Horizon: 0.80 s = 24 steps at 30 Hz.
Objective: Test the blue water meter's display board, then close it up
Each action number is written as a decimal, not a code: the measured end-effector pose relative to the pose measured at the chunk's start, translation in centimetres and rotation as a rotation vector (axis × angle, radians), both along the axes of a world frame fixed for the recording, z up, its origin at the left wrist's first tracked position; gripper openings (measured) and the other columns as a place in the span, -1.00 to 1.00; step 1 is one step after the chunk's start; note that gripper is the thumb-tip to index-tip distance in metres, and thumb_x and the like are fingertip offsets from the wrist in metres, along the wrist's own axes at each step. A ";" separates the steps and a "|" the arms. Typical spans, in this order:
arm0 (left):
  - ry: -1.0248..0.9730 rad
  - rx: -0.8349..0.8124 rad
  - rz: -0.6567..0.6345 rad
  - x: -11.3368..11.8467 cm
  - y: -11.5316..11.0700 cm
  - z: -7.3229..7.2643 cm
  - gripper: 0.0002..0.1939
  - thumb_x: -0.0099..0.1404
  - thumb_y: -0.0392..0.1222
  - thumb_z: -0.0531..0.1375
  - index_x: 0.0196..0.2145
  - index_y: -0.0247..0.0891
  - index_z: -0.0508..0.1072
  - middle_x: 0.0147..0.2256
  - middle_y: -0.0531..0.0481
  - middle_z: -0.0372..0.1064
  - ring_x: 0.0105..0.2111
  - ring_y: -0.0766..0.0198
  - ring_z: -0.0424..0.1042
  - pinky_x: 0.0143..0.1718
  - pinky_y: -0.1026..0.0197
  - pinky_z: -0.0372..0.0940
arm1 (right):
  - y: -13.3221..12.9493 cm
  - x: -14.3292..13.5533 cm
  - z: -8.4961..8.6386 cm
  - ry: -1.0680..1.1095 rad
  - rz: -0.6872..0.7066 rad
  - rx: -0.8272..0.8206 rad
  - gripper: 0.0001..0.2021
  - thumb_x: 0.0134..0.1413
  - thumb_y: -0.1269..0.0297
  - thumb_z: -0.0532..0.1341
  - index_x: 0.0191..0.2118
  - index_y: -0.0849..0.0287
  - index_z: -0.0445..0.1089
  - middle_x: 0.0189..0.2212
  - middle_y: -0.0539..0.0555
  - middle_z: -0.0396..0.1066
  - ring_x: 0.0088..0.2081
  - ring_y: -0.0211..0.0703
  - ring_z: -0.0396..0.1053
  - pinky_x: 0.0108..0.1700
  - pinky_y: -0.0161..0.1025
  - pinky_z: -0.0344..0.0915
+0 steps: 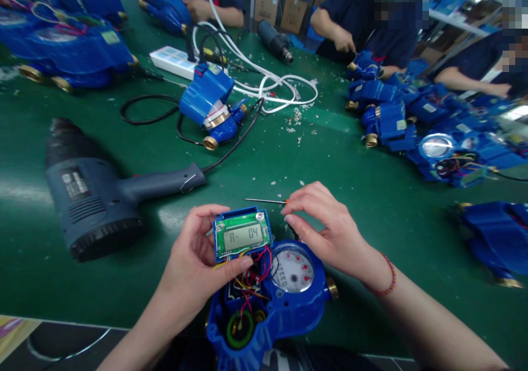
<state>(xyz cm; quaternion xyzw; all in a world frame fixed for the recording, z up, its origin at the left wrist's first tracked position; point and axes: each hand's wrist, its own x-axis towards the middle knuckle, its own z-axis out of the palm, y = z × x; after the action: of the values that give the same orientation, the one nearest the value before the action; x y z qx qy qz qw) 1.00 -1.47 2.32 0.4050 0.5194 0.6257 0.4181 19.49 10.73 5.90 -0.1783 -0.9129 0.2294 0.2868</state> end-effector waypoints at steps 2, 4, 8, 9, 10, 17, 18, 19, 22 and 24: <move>0.002 0.009 0.001 0.0 -0.1 0.0 -0.43 -0.03 -0.40 0.40 -0.11 -0.30 0.22 -0.24 0.11 0.39 -0.30 0.50 0.48 -0.25 0.50 0.38 | 0.0 0.0 -0.3 0.003 0.002 -0.025 -0.95 0.19 0.48 0.15 -0.25 0.33 0.36 -0.29 0.08 0.34 -0.18 -0.28 0.22 -0.10 -0.26 0.19; 0.006 0.011 0.007 0.0 -0.3 0.0 -0.43 -0.02 -0.40 0.40 -0.10 -0.30 0.22 -0.23 0.11 0.39 -0.28 0.51 0.48 -0.23 0.51 0.37 | -0.1 -0.2 -0.6 -0.008 0.003 -0.057 -0.95 0.20 0.47 0.15 -0.24 0.30 0.35 -0.29 0.05 0.33 -0.18 -0.28 0.22 -0.12 -0.26 0.18; 0.004 -0.027 0.023 -0.1 -0.7 -0.4 -0.39 -0.02 -0.36 0.41 -0.07 -0.32 0.20 -0.20 0.06 0.37 -0.24 0.47 0.48 -0.21 0.50 0.37 | -0.4 -0.2 -1.3 -0.007 -0.011 -0.098 -0.94 0.22 0.45 0.13 -0.22 0.27 0.34 -0.27 0.03 0.33 -0.18 -0.28 0.21 -0.13 -0.25 0.18; 0.003 -0.044 0.034 -0.1 -0.7 -0.4 -0.37 -0.02 -0.35 0.41 -0.06 -0.33 0.19 -0.19 0.04 0.37 -0.24 0.45 0.48 -0.21 0.48 0.38 | -0.5 -0.1 -1.5 0.004 -0.024 -0.109 -0.94 0.23 0.44 0.13 -0.22 0.26 0.34 -0.27 0.02 0.34 -0.17 -0.27 0.22 -0.12 -0.24 0.19; 0.005 -0.069 0.034 0.0 -0.7 -0.4 -0.36 -0.02 -0.32 0.41 -0.06 -0.34 0.17 -0.19 0.02 0.37 -0.23 0.44 0.48 -0.20 0.47 0.38 | -0.6 0.2 -1.6 -0.004 -0.040 -0.135 -0.93 0.23 0.41 0.13 -0.22 0.25 0.34 -0.27 0.02 0.34 -0.17 -0.27 0.24 -0.12 -0.23 0.19; -0.164 -0.274 0.284 1.1 -1.0 0.4 -0.34 -0.04 -0.17 0.38 -0.02 -0.38 0.22 -0.14 -0.02 0.34 -0.22 0.42 0.44 -0.17 0.51 0.34 | -0.9 3.6 -3.0 -0.149 0.227 -0.896 -0.42 0.16 -0.02 0.20 0.19 0.23 0.24 0.09 0.18 0.27 0.09 -0.08 0.28 0.12 -0.13 0.22; -0.177 -0.265 0.291 1.2 -1.0 0.4 -0.31 -0.07 -0.15 0.39 -0.03 -0.39 0.21 -0.15 -0.03 0.34 -0.23 0.41 0.44 -0.19 0.51 0.34 | -1.2 4.0 -3.3 -0.135 0.328 -1.042 -0.32 0.09 0.00 0.26 0.24 0.25 0.17 0.13 0.22 0.23 0.13 -0.04 0.25 0.16 -0.13 0.19; -0.188 -0.257 0.293 1.2 -1.1 0.3 -0.28 -0.10 -0.12 0.41 -0.04 -0.40 0.21 -0.15 -0.03 0.34 -0.24 0.40 0.44 -0.19 0.50 0.35 | -1.5 4.3 -3.6 -0.114 0.406 -1.167 -0.19 -0.04 0.05 0.36 0.27 0.28 0.09 0.16 0.25 0.18 0.16 0.00 0.22 0.18 -0.14 0.16; -0.206 -0.249 0.275 1.2 -1.2 0.3 -0.20 -0.14 -0.08 0.43 -0.01 -0.44 0.21 -0.13 -0.09 0.35 -0.23 0.37 0.44 -0.21 0.48 0.35 | -3.2 4.8 -4.1 -0.057 0.385 -1.245 0.05 -0.46 0.34 0.51 0.24 0.27 0.03 0.16 0.26 0.17 0.17 0.04 0.20 0.22 -0.19 0.12; -0.214 -0.239 0.247 1.3 -1.2 0.6 -0.17 -0.13 -0.06 0.43 0.02 -0.46 0.21 -0.10 -0.12 0.35 -0.21 0.35 0.44 -0.20 0.48 0.34 | -4.9 4.9 -4.0 -0.043 0.241 -1.102 0.02 -0.48 0.42 0.49 0.22 0.22 0.06 0.16 0.20 0.18 0.17 -0.02 0.20 0.23 -0.26 0.09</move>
<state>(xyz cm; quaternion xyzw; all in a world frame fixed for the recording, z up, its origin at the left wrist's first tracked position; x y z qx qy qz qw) 2.31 -2.63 2.95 0.2169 0.5884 0.6454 0.4361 24.39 5.85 1.87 -0.2008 -0.6775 0.6998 0.1045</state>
